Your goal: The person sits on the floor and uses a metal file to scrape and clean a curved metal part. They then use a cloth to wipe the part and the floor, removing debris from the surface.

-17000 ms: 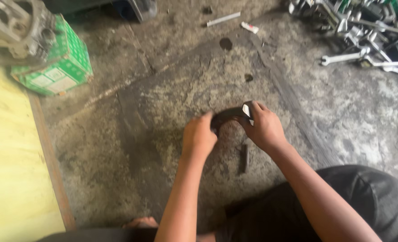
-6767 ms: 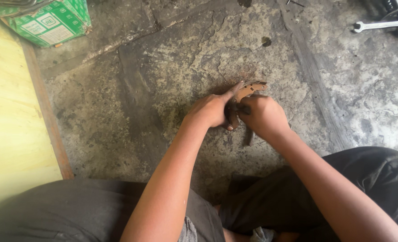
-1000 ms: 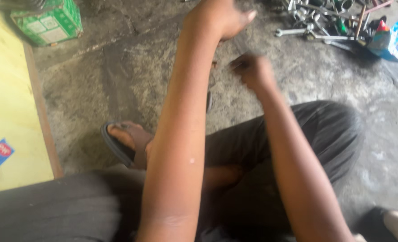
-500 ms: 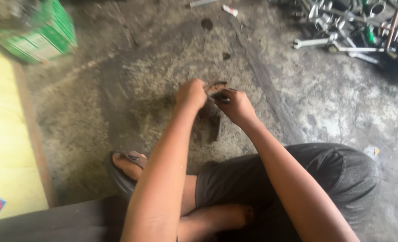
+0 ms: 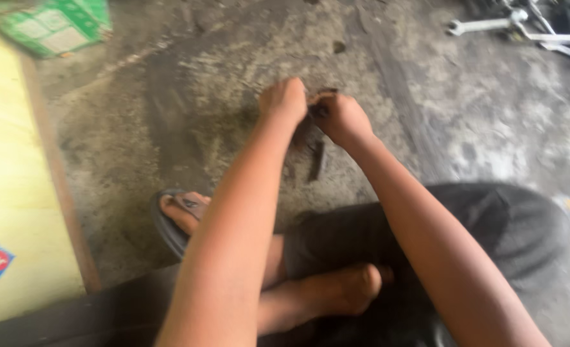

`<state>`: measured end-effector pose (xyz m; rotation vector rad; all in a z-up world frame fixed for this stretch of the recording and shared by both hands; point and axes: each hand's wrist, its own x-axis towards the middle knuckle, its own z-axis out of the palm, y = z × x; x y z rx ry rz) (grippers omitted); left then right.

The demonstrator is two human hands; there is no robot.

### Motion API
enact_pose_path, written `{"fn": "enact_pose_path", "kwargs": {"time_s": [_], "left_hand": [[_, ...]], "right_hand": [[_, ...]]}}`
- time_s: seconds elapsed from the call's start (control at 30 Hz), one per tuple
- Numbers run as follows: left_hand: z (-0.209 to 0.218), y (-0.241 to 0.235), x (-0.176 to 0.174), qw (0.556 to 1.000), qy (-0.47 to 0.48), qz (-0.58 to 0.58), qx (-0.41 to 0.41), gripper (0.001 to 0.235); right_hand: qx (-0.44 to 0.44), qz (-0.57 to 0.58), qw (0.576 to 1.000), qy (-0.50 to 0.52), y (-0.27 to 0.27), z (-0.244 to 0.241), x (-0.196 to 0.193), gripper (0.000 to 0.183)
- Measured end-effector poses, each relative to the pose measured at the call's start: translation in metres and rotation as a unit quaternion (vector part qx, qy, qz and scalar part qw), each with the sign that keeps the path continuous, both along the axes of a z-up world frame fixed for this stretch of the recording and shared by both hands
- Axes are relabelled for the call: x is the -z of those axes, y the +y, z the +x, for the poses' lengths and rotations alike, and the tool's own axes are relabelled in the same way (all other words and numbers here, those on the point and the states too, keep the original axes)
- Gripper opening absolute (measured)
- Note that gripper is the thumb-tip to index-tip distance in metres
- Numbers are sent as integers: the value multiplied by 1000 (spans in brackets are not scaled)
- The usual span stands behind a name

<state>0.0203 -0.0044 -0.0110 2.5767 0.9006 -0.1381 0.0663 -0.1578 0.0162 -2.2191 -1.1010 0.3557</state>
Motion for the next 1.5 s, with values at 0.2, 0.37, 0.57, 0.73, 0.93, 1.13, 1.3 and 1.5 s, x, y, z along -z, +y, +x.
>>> {"fn": "enact_pose_path", "kwargs": {"time_s": [0.2, 0.37, 0.57, 0.73, 0.93, 1.13, 1.3, 1.5], "left_hand": [[21, 4, -14, 994, 90, 26, 63, 27], [17, 3, 3, 991, 76, 55, 92, 24], [31, 3, 13, 984, 99, 82, 122, 24], [44, -6, 10, 963, 147, 127, 185, 23], [-19, -26, -32, 952, 60, 209, 216, 18], [-161, -143, -143, 885, -19, -438, 159, 42], [-185, -195, -147, 845, -257, -403, 241, 72], [-172, -208, -141, 867, -75, -394, 295, 47]], "right_hand": [[-49, -157, 985, -44, 6, 17, -22, 19], [-76, -201, 975, -46, 3, 19, -22, 21], [-95, -55, 984, -140, -15, 9, -1, 16], [-76, -59, 987, -131, -14, 10, 9, 17], [-80, -82, 993, -34, -8, 22, 12, 18], [-79, -136, 987, -17, -8, 20, -3, 21], [-64, -77, 995, 6, -3, 31, -8, 30], [-42, -114, 992, -27, -6, 28, -9, 27]]}}
